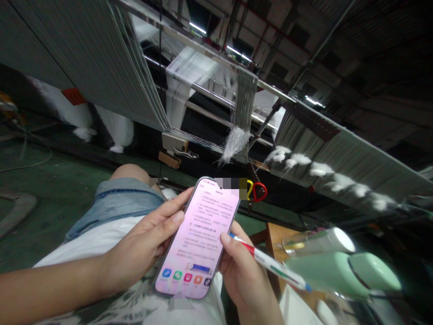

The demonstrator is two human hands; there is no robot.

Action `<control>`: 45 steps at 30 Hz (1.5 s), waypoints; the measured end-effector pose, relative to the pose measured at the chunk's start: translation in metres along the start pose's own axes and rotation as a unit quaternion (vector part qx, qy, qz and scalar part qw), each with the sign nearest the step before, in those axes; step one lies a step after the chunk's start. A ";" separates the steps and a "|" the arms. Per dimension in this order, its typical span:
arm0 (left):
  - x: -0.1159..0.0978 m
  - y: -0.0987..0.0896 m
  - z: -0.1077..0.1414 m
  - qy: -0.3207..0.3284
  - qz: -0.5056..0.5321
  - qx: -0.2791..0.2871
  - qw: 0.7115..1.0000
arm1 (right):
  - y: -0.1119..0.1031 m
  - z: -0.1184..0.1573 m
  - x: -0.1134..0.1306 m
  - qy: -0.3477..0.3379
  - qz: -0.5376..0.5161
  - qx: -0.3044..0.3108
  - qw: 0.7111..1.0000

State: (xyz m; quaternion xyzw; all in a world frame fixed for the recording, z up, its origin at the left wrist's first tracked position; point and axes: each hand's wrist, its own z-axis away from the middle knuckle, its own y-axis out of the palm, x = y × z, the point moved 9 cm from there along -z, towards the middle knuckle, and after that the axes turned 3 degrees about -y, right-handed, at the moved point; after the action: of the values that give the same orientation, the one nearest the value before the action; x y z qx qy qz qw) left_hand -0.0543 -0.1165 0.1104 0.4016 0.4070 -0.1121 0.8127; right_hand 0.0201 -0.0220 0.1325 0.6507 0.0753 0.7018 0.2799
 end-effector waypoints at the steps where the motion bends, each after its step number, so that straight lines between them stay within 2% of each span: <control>1: 0.000 0.000 0.000 0.003 0.002 0.000 1.000 | 0.000 0.000 0.000 0.001 0.001 0.002 1.000; 10: 0.000 0.001 0.001 0.001 0.006 0.005 1.000 | -0.001 0.002 0.002 0.002 0.034 0.004 0.999; 29: 0.000 0.000 0.000 0.009 0.007 0.007 1.000 | -0.002 -0.001 -0.001 0.007 0.012 0.001 1.000; 45: 0.002 -0.003 0.000 -0.001 -0.016 -0.012 1.000 | 0.001 0.001 0.002 0.000 0.004 0.006 1.000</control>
State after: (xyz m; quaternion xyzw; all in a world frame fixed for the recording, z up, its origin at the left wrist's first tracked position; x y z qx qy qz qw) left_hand -0.0548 -0.1185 0.1073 0.3851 0.4140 -0.1207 0.8159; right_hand 0.0206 -0.0223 0.1355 0.6529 0.0771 0.7025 0.2728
